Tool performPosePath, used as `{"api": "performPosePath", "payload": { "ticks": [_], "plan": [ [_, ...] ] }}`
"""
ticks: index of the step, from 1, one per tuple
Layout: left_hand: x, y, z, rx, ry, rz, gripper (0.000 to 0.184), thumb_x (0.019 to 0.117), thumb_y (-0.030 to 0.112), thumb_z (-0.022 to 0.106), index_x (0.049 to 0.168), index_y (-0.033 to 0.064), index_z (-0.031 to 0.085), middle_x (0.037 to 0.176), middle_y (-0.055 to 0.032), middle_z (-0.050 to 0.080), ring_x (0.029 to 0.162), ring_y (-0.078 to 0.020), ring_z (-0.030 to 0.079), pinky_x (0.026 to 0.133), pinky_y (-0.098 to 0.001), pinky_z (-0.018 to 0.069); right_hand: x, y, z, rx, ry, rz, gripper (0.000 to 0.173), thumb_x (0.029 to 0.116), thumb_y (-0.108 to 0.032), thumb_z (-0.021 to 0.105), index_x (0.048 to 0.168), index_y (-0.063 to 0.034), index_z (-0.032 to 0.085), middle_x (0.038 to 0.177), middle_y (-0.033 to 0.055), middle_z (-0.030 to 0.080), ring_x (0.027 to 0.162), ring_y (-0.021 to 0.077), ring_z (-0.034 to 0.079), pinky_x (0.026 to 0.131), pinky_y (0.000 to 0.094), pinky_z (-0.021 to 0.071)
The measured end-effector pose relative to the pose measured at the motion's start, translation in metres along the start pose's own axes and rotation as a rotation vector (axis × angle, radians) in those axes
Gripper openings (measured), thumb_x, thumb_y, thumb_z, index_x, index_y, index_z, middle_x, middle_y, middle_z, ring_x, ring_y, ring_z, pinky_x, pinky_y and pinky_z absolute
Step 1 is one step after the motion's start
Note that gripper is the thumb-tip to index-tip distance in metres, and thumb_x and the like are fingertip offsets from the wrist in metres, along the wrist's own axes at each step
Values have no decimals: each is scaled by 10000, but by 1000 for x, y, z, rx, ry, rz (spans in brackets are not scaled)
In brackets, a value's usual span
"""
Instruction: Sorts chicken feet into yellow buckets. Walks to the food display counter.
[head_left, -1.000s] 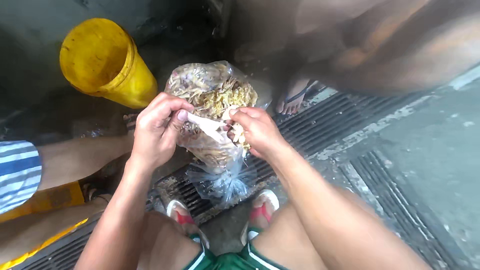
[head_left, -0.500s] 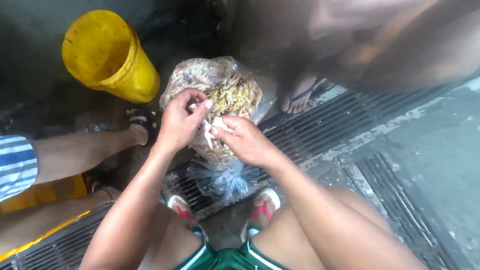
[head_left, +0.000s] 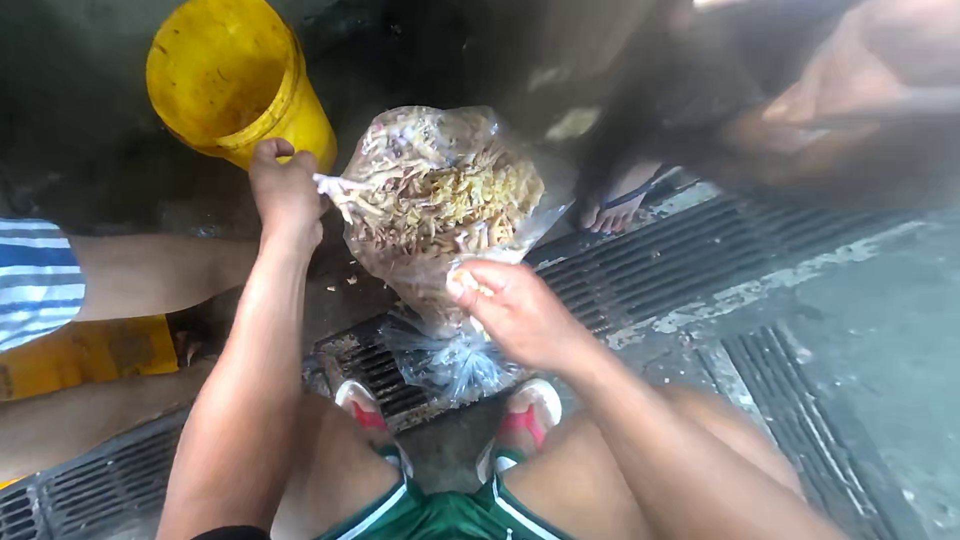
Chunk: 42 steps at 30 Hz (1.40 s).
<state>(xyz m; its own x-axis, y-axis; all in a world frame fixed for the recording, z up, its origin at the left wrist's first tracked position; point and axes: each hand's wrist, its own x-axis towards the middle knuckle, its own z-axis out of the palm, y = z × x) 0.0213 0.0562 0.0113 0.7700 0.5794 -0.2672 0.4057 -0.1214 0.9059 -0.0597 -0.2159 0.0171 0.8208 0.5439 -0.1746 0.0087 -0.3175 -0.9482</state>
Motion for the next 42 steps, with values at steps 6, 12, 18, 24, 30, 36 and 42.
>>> {"api": "performPosePath", "payload": {
  "ticks": [6, 12, 18, 24, 30, 36, 42],
  "plan": [
    [-36, 5, 26, -140, -260, 44, 226, 934, 53, 573, 1150, 104, 526, 779, -14, 554, 549, -102, 525, 469, -258, 465, 28, -2, -7, 82, 136, 107, 302, 1009, -113, 493, 1211, -136, 715, 817, 38, 686, 601, 144, 612, 519, 331, 525],
    [-67, -2, 49, -152, -354, 4, 166, 901, 32, 589, 1053, 96, 566, 776, -19, 536, 578, -106, 501, 513, -266, 448, 28, 1, 3, 217, 97, 49, 246, 1043, -320, 594, 1039, -103, 711, 751, 53, 648, 570, 154, 583, 490, 312, 503],
    [-52, -2, 47, -58, -253, 58, 233, 896, 43, 618, 1124, 65, 575, 821, -57, 591, 631, -137, 569, 556, -311, 497, 25, -10, 16, 161, 86, -19, 238, 1063, -259, 551, 970, -98, 701, 684, 25, 584, 533, 123, 534, 454, 280, 456],
    [9, 0, -10, -331, 12, -62, 56, 996, 80, 503, 1012, 128, 480, 661, 19, 495, 455, -69, 424, 418, -221, 408, -4, -14, 15, 197, -21, -82, 257, 1043, -244, 560, 888, -111, 715, 741, -27, 634, 639, 65, 583, 567, 248, 503],
    [-18, 5, 11, -458, -247, -22, 106, 985, 81, 509, 1068, 148, 509, 677, 24, 493, 492, -83, 467, 452, -231, 444, 21, -4, 11, 224, 43, 63, 262, 1049, -125, 507, 1179, -96, 733, 903, 30, 734, 629, 120, 639, 550, 288, 556],
    [-25, -4, 26, -723, -743, -33, 149, 1098, 239, 409, 1082, 194, 550, 688, 30, 511, 552, -98, 519, 516, -248, 491, 26, 7, 6, 479, 49, -5, 328, 954, -67, 452, 1116, -82, 736, 844, 76, 665, 585, 137, 553, 507, 294, 492],
    [-3, -3, 11, -681, -1054, 70, 178, 1060, 343, 546, 1122, 182, 591, 838, 13, 603, 699, -104, 601, 630, -252, 540, 29, 8, -2, 491, 46, 19, 313, 940, -185, 457, 1080, -103, 725, 713, 45, 607, 542, 120, 532, 489, 286, 474]
  ]
}}
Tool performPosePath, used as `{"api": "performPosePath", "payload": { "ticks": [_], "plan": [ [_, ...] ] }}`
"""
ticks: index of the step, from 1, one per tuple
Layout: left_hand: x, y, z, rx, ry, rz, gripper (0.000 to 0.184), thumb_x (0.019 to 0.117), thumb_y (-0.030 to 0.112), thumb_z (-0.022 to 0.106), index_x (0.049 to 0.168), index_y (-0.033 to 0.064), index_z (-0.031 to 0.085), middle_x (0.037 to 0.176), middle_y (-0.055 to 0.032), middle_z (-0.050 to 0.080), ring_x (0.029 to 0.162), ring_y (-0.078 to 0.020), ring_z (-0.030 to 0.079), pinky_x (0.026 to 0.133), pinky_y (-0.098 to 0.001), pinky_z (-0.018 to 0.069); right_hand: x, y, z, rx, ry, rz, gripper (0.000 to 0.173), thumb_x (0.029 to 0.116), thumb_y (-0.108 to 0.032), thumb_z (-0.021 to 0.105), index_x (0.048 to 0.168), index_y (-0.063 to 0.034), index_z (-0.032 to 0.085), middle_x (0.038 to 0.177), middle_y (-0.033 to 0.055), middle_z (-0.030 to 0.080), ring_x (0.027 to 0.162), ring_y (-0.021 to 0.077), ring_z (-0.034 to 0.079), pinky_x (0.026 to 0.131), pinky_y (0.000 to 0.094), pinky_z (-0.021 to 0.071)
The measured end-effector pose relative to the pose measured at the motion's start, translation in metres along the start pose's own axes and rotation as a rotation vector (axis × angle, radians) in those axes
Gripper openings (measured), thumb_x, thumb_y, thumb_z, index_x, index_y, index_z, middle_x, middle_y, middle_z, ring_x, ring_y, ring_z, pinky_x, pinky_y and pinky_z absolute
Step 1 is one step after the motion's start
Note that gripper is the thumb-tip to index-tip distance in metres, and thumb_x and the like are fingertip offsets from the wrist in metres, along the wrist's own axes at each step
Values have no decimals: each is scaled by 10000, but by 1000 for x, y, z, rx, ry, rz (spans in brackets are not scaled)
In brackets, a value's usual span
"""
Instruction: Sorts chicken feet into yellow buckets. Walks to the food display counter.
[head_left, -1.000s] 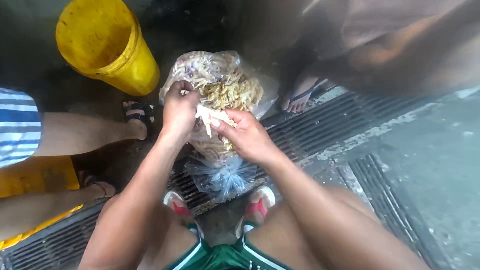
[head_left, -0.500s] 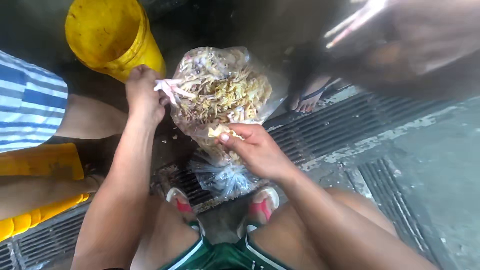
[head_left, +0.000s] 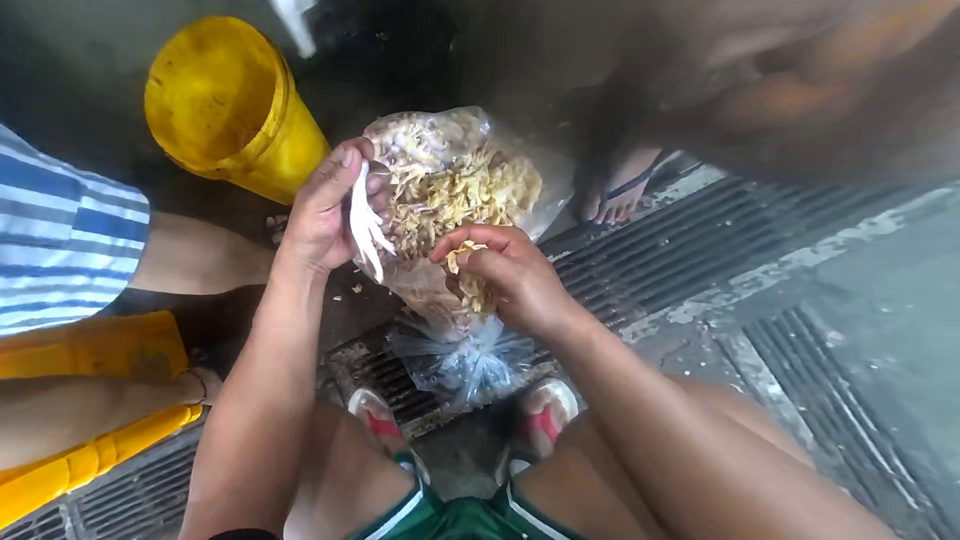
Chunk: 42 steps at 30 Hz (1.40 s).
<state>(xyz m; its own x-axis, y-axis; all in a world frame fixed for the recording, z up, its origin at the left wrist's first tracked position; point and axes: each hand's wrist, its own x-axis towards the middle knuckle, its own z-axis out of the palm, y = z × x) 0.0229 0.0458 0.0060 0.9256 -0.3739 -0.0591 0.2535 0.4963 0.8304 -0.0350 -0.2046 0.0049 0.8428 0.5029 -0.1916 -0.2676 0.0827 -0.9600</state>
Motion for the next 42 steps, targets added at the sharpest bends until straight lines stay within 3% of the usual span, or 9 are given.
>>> {"api": "performPosePath", "payload": {
  "ticks": [5, 8, 10, 15, 20, 27, 35, 38, 42],
  "plan": [
    [5, 47, -40, 65, 766, 221, 203, 1098, 323, 479, 1123, 137, 560, 912, -19, 643, 802, -138, 652, 754, -323, 592, -3, -4, 1, -88, 15, 44, 284, 988, -158, 474, 1100, -108, 730, 720, 59, 618, 521, 133, 523, 465, 292, 459],
    [-11, 62, -78, -7, 1178, 316, 540, 1074, 407, 527, 1463, 68, 368, 1304, -166, 581, 1085, -266, 694, 910, -376, 617, -8, -8, -2, -165, 17, 78, 292, 984, -150, 476, 1112, -127, 737, 749, 60, 638, 530, 145, 538, 464, 304, 462],
    [-20, 52, -90, 59, 1293, 150, 633, 1053, 435, 560, 1507, 65, 319, 1359, -196, 569, 1077, -277, 699, 874, -366, 618, -10, -9, -8, -191, 38, 88, 289, 995, -154, 478, 1129, -134, 733, 785, 60, 658, 547, 149, 557, 476, 312, 481],
    [5, -4, -49, 870, 760, -337, 383, 1063, 212, 500, 1395, 23, 528, 1149, -138, 685, 870, -222, 717, 770, -392, 620, -1, -12, -25, -126, 213, 103, 309, 1027, -258, 459, 1096, -120, 727, 862, 42, 678, 662, 149, 620, 585, 348, 546],
    [21, -112, -11, 1532, 89, -536, 292, 1018, 186, 577, 1259, 69, 694, 1152, -209, 702, 1110, -390, 665, 966, -636, 516, 9, -18, -28, -129, 369, 202, 279, 1032, -283, 498, 1050, -138, 736, 844, 31, 674, 675, 158, 629, 604, 368, 550],
    [12, -200, -37, 1643, 10, -621, 358, 981, 418, 648, 1065, 80, 730, 1176, -189, 649, 1028, -366, 676, 859, -592, 574, 8, -7, -36, -272, 396, 265, 249, 1018, -281, 533, 1044, -150, 743, 918, 15, 699, 780, 158, 654, 683, 394, 551],
    [21, -139, -15, 1366, 138, -410, 290, 999, 250, 630, 1176, 35, 709, 1135, -169, 684, 1087, -306, 655, 969, -542, 527, 6, -6, -44, -440, 372, 270, 276, 1021, -295, 514, 1064, -142, 740, 923, 52, 680, 842, 197, 645, 731, 481, 529],
    [16, -98, 14, 1226, 199, -365, 269, 1037, 273, 579, 1151, 39, 648, 1031, -128, 672, 947, -236, 664, 870, -485, 548, 9, -14, -40, -660, 259, 322, 309, 1053, -327, 537, 1125, -95, 728, 1033, 130, 693, 987, 281, 666, 849, 563, 531],
    [-18, -67, 60, 1131, 161, -270, 226, 1048, 226, 602, 1244, 114, 608, 1004, -58, 690, 796, -161, 691, 701, -373, 618, 16, -1, -32, -671, 139, 360, 580, 989, -631, 542, 1094, -95, 738, 1064, 144, 702, 1033, 301, 674, 890, 593, 537]
  ]
}}
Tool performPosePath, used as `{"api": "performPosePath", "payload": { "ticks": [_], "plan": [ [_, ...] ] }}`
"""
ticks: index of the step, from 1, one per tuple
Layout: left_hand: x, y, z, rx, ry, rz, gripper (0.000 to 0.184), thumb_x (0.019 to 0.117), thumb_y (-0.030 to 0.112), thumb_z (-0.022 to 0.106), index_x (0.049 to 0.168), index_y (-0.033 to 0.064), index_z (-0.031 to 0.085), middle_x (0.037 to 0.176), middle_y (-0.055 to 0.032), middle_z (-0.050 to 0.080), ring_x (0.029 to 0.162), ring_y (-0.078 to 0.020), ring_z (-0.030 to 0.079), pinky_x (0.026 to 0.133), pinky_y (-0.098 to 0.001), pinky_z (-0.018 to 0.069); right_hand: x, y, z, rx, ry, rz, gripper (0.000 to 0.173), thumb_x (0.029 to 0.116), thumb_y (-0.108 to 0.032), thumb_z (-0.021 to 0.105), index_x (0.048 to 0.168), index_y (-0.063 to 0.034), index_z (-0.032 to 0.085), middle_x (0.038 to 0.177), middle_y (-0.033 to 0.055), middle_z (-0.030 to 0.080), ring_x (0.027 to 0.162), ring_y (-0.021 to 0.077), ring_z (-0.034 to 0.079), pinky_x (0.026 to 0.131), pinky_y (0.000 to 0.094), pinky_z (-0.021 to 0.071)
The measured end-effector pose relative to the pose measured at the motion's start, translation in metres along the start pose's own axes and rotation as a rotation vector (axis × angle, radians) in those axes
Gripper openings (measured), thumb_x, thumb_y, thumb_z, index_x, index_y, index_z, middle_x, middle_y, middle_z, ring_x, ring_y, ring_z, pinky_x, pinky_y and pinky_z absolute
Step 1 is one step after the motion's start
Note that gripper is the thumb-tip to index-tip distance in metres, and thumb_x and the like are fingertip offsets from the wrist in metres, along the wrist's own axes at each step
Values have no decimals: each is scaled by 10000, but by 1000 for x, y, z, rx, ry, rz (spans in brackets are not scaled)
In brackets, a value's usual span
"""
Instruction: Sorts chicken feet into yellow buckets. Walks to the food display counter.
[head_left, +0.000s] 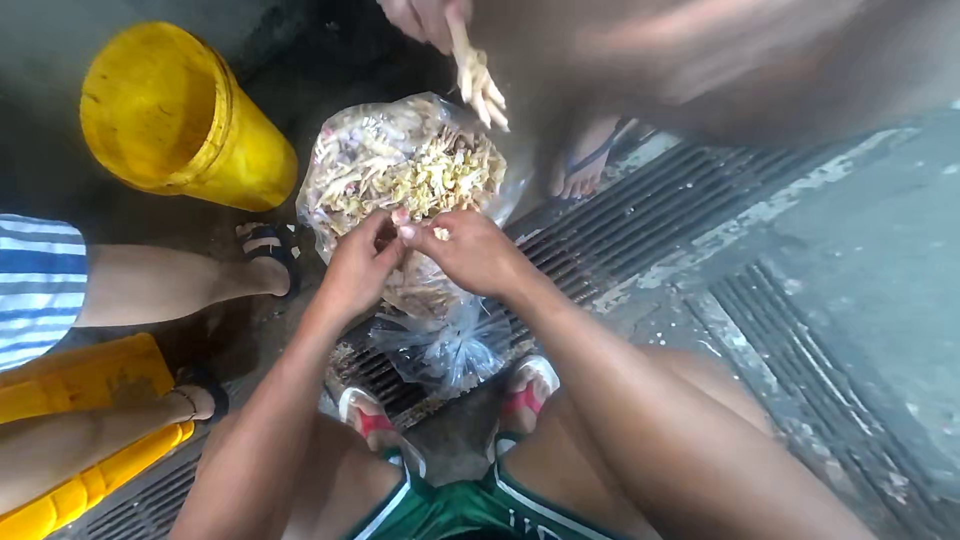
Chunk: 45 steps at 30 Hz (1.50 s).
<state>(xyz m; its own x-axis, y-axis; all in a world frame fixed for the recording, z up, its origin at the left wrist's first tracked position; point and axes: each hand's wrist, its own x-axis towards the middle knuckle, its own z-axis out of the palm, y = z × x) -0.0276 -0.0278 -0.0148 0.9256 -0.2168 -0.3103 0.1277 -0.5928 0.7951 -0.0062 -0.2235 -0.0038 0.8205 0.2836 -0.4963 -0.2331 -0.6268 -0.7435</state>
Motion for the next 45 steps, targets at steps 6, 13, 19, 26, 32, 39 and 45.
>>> {"api": "performPosePath", "payload": {
  "ticks": [6, 13, 19, 26, 32, 39, 45],
  "plan": [
    [-26, 21, -4, 1, 24, -24, 260, 959, 217, 748, 1195, 155, 656, 954, -15, 698, 720, -126, 664, 619, -320, 588, 0, -3, 19, 62, 23, -183, 443, 1082, -454, 452, 963, -117, 713, 791, 34, 653, 760, 170, 648, 706, 443, 536],
    [-9, 11, -32, -230, -140, -45, 233, 909, 129, 788, 1111, 77, 682, 1004, -45, 731, 828, -140, 719, 751, -326, 634, -14, -8, 18, 23, 101, -366, 416, 1112, -316, 406, 833, -107, 633, 629, 15, 548, 512, 126, 523, 445, 314, 435],
    [-6, 2, -34, -391, -109, -26, 259, 957, 106, 719, 1210, 69, 677, 1035, -69, 730, 822, -158, 721, 739, -332, 638, -10, -8, 20, 134, 182, -231, 456, 1123, -359, 337, 1006, -100, 694, 698, 50, 612, 520, 165, 549, 451, 344, 459],
    [-18, 11, -33, -515, -67, -66, 451, 1098, 214, 425, 1537, 127, 479, 1228, -126, 690, 1002, -196, 716, 890, -404, 612, -3, -6, 25, -88, 125, -236, 386, 1037, -435, 579, 1255, -119, 613, 874, 73, 683, 711, 201, 668, 634, 450, 576],
    [-6, 9, -33, -167, -28, -188, 401, 1067, 452, 521, 1259, 117, 626, 959, -65, 714, 793, -165, 714, 731, -393, 625, -5, -4, 31, -300, 58, -356, 262, 1053, -332, 572, 1111, -102, 682, 848, 48, 686, 777, 193, 685, 717, 461, 584],
    [11, -3, -45, -426, -158, -131, 105, 991, 155, 606, 1055, 74, 628, 727, -54, 589, 536, -119, 519, 472, -261, 440, -12, -8, 35, -296, 95, -545, 370, 1061, -380, 528, 843, -107, 651, 700, -3, 579, 648, 127, 592, 610, 362, 525],
    [12, 11, -35, -227, 128, -205, 130, 955, 116, 605, 1077, 81, 577, 729, -84, 588, 490, -181, 527, 435, -341, 463, -13, -10, 36, -277, 145, -553, 375, 1070, -379, 502, 846, -120, 656, 688, -13, 574, 636, 116, 587, 592, 353, 516]
  ]
}}
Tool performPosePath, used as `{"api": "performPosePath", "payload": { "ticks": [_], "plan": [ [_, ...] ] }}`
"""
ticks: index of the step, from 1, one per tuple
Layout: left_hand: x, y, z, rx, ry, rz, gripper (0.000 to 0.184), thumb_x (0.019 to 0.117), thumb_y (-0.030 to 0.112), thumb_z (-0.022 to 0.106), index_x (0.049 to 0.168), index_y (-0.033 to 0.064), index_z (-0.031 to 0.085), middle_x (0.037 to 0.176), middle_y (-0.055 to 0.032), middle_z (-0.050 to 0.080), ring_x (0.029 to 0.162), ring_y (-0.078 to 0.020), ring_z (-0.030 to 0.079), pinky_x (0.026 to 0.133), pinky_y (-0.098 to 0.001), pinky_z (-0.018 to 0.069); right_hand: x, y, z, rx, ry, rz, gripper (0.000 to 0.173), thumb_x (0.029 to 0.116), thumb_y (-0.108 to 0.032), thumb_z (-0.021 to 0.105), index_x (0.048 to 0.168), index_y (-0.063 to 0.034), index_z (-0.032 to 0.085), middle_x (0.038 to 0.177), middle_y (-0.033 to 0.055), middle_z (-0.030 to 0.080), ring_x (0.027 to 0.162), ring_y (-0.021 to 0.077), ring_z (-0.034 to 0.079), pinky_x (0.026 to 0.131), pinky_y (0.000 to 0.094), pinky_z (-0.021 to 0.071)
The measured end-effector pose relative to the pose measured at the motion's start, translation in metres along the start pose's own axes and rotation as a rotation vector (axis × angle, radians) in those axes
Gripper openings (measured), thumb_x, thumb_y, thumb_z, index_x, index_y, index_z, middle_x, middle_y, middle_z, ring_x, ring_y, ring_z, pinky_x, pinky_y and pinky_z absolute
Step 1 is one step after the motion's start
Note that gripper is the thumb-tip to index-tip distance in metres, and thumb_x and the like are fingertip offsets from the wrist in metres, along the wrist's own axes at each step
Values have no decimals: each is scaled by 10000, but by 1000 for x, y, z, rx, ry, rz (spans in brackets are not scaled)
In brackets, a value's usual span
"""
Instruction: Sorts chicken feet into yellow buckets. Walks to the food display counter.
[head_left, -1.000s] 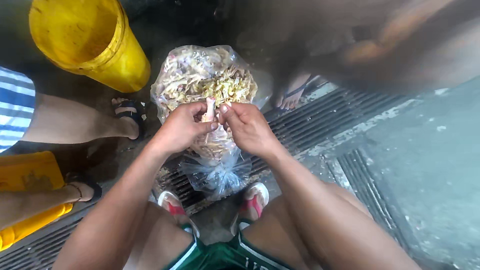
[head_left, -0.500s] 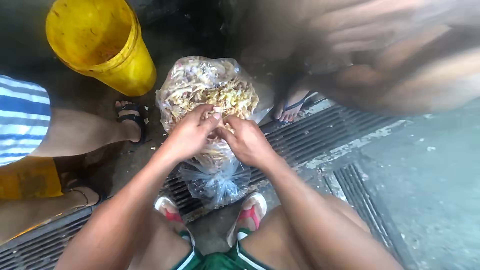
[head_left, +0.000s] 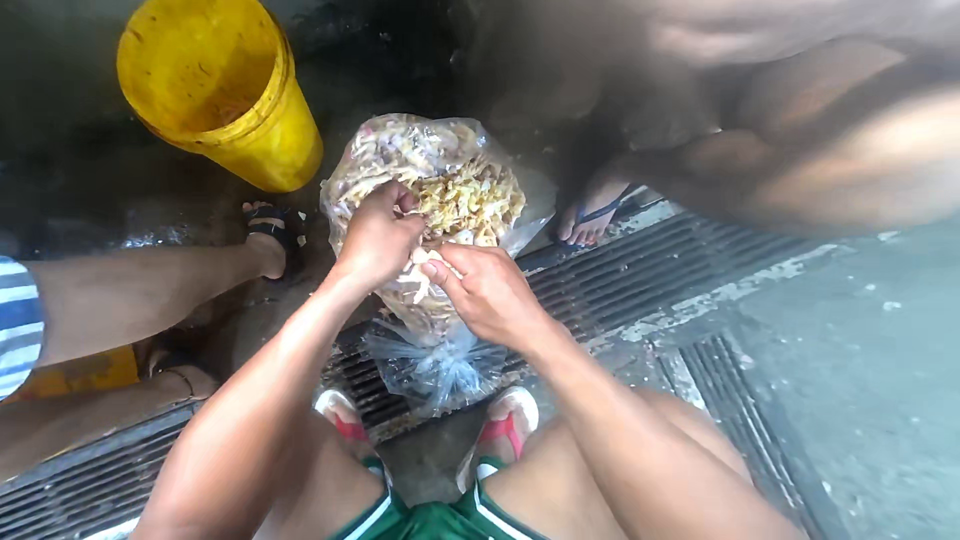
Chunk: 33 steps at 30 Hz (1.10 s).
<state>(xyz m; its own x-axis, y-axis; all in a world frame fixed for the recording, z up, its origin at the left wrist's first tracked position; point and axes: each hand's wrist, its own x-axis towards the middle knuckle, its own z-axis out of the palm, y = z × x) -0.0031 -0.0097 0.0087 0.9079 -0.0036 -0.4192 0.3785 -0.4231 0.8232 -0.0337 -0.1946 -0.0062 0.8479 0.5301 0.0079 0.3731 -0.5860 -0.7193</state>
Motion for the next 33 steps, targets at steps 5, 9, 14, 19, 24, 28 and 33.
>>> {"api": "performPosePath", "payload": {
  "ticks": [5, 9, 14, 19, 24, 28, 33],
  "plan": [
    [27, -21, -34, -75, 347, -33, 228, 979, 157, 600, 1169, 30, 599, 840, -99, 618, 636, -182, 578, 578, -382, 521, -9, -9, -4, 131, 18, 5, 358, 1055, -298, 526, 731, -151, 562, 614, -43, 478, 542, 83, 484, 503, 299, 425],
    [30, -28, -67, -425, 612, -143, 51, 997, 157, 514, 1043, 136, 514, 707, 10, 484, 491, -100, 437, 432, -263, 400, -20, 1, -9, 215, -15, 167, 293, 1062, -292, 527, 818, -152, 609, 631, -33, 516, 541, 88, 508, 496, 314, 445],
    [9, -11, -15, -432, 436, -86, 196, 1029, 128, 486, 1209, 74, 542, 799, -28, 543, 515, -103, 469, 447, -262, 433, -2, 5, -14, 438, -16, 338, 268, 1089, -227, 467, 1165, -123, 702, 763, 43, 634, 594, 153, 588, 528, 348, 518],
    [-6, -1, 17, -183, 254, 13, 190, 1013, 146, 504, 1185, 101, 572, 676, -60, 553, 468, -170, 503, 422, -335, 449, 0, -2, -6, 536, -18, 411, 357, 1070, -385, 522, 1012, -91, 716, 744, 58, 636, 619, 161, 604, 561, 375, 526],
    [1, -1, 11, -97, 283, 35, 148, 958, 113, 565, 1101, 89, 595, 714, -53, 568, 531, -156, 513, 484, -334, 444, 0, -8, -7, 481, -125, 298, 273, 1079, -293, 518, 1049, -124, 730, 732, 21, 628, 593, 119, 575, 535, 320, 503],
    [28, -28, -26, -240, 490, -89, 216, 994, 186, 577, 1140, 32, 614, 822, -77, 602, 623, -164, 568, 556, -365, 518, -14, -15, -16, 558, -183, 121, 320, 1053, -251, 508, 805, -123, 664, 671, -4, 585, 584, 102, 563, 514, 287, 484],
    [23, -27, -48, -744, 675, -187, 124, 1051, 205, 425, 958, 147, 483, 702, -4, 498, 509, -113, 439, 457, -272, 404, -15, 3, -12, 553, -106, 324, 275, 1077, -234, 495, 987, -113, 725, 794, 16, 672, 671, 118, 623, 608, 332, 542]
  ]
}}
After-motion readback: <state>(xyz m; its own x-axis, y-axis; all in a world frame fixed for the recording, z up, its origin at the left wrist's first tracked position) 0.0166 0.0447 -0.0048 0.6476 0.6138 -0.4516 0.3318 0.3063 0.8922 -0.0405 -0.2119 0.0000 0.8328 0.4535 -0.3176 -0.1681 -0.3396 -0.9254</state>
